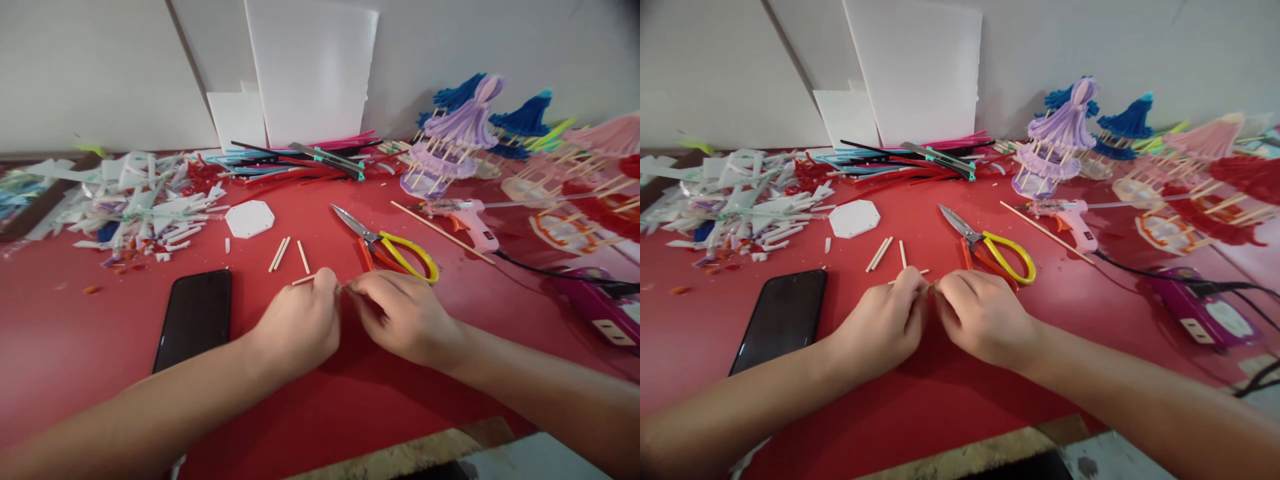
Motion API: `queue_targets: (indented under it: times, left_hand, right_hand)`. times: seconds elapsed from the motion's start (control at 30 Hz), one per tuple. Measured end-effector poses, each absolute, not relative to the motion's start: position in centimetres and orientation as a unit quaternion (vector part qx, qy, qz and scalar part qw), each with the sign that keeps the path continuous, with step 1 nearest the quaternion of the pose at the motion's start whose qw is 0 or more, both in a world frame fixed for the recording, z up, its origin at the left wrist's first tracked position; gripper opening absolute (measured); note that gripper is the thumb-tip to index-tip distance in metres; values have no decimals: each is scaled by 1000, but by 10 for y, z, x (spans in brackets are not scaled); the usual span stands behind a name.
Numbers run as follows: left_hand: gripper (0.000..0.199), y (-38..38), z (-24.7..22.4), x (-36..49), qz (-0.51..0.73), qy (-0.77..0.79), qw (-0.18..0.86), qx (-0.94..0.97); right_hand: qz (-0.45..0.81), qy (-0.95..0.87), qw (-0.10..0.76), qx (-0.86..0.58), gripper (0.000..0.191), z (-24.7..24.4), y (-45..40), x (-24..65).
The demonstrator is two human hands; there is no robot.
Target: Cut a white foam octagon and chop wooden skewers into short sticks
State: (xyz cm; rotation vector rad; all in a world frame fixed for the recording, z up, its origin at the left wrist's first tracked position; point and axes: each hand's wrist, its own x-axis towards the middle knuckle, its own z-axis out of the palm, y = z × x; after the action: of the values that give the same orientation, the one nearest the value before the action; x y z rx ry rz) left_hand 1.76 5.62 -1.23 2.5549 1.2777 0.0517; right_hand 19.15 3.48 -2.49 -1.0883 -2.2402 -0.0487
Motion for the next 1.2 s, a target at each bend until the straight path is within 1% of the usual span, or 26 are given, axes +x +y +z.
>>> queue_targets:
  times: [0.07,0.27,0.4,0.53,0.63,0.7,0.83,0.93,1.0,1.07,1.13,1.2]
  left_hand:
    - [9,56,-12,19,37,451,146,880]
    - [14,56,-10,16,82,437,157,882]
    - [13,57,-10,14,52,445,156,880]
    - [13,59,-8,13,8,448,160,880]
    - [16,62,-7,11,3,435,152,887]
    - [20,63,-8,9,23,421,142,895]
    - [28,64,-13,4,112,366,119,916]
    - [30,65,-16,1,191,325,120,919]
    - [26,65,-17,0,248,306,147,907]
    - [21,64,-16,1,289,304,200,885]
    - [15,63,-14,3,304,319,275,854]
    - [11,63,-12,6,313,338,360,811]
  right_hand:
    - [-18,-847,327,-419,17,-25,36,191]
    - [-12,-843,340,-415,15,-24,39,191]
    - [-9,-845,349,-405,15,-24,39,193]
    - [-12,-854,331,-401,14,-24,39,195]
    - [-19,-864,317,-391,15,-24,40,198]
    - [-24,-873,305,-381,17,-23,40,199]
    - [-9,-888,282,-363,23,-23,42,203]
    - [11,-887,296,-353,23,-23,43,205]
    - [40,-877,319,-356,19,-21,42,204]
    - [86,-861,342,-366,15,-17,41,202]
    - [115,-841,364,-384,12,-14,40,200]
    - [114,-811,387,-424,10,-12,39,199]
